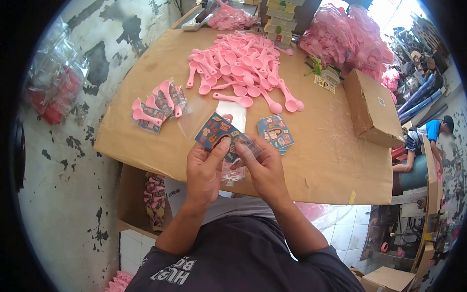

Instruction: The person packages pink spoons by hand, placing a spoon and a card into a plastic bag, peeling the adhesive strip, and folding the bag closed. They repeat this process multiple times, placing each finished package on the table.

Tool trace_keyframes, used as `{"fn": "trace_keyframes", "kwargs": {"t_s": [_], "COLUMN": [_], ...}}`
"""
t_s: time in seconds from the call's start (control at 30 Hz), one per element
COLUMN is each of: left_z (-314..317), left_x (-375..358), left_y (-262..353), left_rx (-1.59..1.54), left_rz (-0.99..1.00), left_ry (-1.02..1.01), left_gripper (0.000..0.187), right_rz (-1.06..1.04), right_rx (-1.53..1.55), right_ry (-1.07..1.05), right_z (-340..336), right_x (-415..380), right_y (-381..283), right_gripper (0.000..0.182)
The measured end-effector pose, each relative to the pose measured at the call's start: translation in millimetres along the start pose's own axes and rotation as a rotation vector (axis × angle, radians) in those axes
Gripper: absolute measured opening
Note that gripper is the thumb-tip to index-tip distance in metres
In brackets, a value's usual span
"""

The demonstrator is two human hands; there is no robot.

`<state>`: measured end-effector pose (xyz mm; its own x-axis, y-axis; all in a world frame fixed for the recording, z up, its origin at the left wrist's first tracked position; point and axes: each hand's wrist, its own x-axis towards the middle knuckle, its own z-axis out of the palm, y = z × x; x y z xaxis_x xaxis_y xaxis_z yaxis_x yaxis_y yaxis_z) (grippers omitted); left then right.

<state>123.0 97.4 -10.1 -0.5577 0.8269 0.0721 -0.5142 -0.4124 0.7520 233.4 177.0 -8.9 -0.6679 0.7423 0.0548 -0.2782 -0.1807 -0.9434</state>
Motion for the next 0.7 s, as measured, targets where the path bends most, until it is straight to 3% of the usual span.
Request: {"fn": "trace_keyframes", "kwargs": {"t_s": [0.07, 0.2, 0.43, 0.7], "left_z": [-0.2, 0.2, -0.1, -3.4], "left_x": [1.3, 11.5, 13.4, 9.6], "left_y": [1.4, 15.3, 13.6, 14.3], "left_rx": [-0.01, -0.173, -0.443, -0.372], "left_rz": [0.079, 0.231, 0.169, 0.007], "left_ry": [-0.017, -0.071, -0.213, -0.24], "left_gripper": [0.058, 0.071, 0.062, 0.059], "right_rz": [0.04, 0.083, 0.147, 0.083], "right_rx": [0.02, -0.056, 0.023, -0.087], "right_ry": [0.011, 0.013, -0.012, 0.095], "right_z": [4.1, -0.8, 17.2, 27.2], "right_x": [-4.0, -6.6, -12.8, -12.2], "right_y": [-3.8, 5.0, -0.3, 2.0], "right_gripper": [0.015, 0.016, 0.02, 0.018]}}
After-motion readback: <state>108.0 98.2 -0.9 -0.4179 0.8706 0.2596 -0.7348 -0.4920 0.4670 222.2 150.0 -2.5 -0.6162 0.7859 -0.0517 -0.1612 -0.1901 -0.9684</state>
